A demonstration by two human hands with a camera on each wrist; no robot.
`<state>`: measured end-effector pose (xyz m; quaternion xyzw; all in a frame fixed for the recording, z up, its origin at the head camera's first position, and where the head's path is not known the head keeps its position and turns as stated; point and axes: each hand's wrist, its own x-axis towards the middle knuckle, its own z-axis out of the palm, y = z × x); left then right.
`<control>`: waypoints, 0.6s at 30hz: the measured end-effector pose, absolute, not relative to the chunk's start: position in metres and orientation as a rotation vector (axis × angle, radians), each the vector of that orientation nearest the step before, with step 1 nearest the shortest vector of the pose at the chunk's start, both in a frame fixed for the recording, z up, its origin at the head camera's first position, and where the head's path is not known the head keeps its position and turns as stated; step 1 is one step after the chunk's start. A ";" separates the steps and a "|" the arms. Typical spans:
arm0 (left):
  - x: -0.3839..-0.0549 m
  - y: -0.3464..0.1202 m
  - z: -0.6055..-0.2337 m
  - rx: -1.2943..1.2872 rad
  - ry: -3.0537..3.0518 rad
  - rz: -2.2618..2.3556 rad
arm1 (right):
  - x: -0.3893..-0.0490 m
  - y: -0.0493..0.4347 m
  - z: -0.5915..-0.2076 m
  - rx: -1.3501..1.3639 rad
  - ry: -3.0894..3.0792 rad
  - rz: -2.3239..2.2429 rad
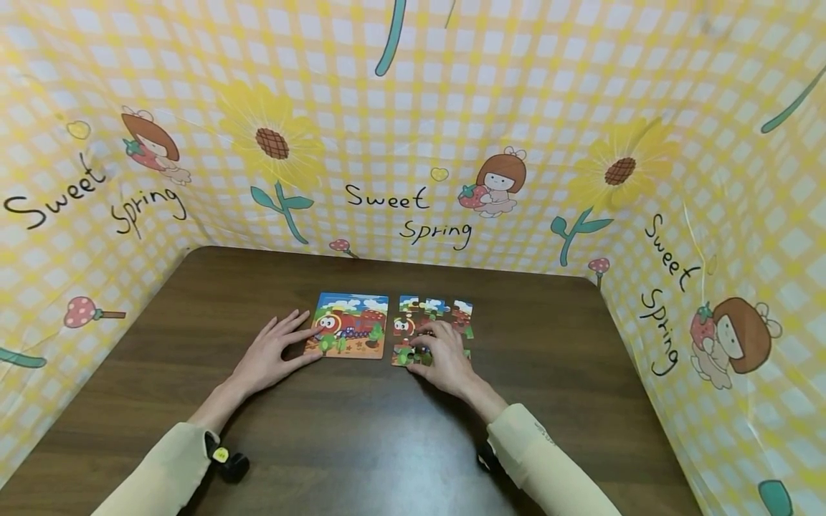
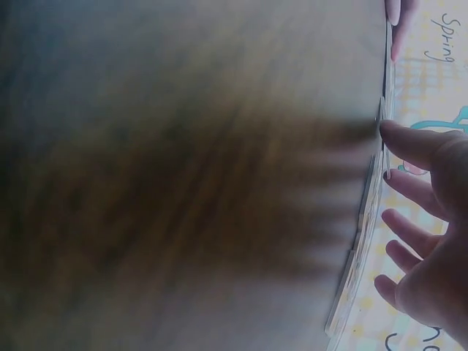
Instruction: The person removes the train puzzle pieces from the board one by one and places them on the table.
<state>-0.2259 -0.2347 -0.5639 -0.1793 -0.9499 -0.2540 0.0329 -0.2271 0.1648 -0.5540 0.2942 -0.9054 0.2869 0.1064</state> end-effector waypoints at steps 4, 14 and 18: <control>-0.225 -0.235 -0.564 -0.547 -2.923 -0.783 | -0.228 0.165 -0.554 0.860 -2.685 0.864; -0.223 -0.235 -0.567 -0.538 -2.919 -0.796 | -0.230 0.167 -0.560 0.809 -2.739 0.973; -0.223 -0.235 -0.568 -0.545 -2.916 -0.801 | -0.231 0.169 -0.564 0.829 -2.696 0.955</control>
